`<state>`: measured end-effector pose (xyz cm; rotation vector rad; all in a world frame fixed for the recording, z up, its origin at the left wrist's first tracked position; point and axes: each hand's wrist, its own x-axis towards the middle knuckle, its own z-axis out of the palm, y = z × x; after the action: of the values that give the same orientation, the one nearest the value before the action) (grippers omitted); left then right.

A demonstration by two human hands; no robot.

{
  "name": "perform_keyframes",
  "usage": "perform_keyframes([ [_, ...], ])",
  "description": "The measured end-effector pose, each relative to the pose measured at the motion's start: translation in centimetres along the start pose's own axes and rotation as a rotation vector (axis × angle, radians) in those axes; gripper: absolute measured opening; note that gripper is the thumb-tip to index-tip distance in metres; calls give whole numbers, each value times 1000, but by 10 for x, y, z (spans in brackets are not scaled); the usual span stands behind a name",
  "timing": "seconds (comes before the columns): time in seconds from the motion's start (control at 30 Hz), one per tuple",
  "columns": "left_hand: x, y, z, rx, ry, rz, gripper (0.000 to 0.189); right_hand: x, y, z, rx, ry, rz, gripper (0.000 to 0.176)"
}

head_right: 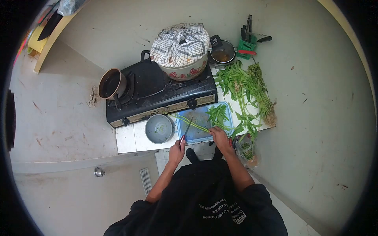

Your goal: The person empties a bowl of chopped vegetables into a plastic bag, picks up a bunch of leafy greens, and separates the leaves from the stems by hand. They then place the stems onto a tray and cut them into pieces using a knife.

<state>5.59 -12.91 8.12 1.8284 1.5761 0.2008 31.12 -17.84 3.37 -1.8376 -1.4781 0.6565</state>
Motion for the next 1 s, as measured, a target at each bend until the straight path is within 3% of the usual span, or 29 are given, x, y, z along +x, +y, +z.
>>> perform_keyframes([
  [0.6, -2, -5, 2, 40, -118, 69, 47, 2, -7, 1, 37, 74, -3, 8],
  [1.0, -5, -6, 20, 66, -69, 91, 43, 3, 3, 11, -50, 113, -56, 9],
])
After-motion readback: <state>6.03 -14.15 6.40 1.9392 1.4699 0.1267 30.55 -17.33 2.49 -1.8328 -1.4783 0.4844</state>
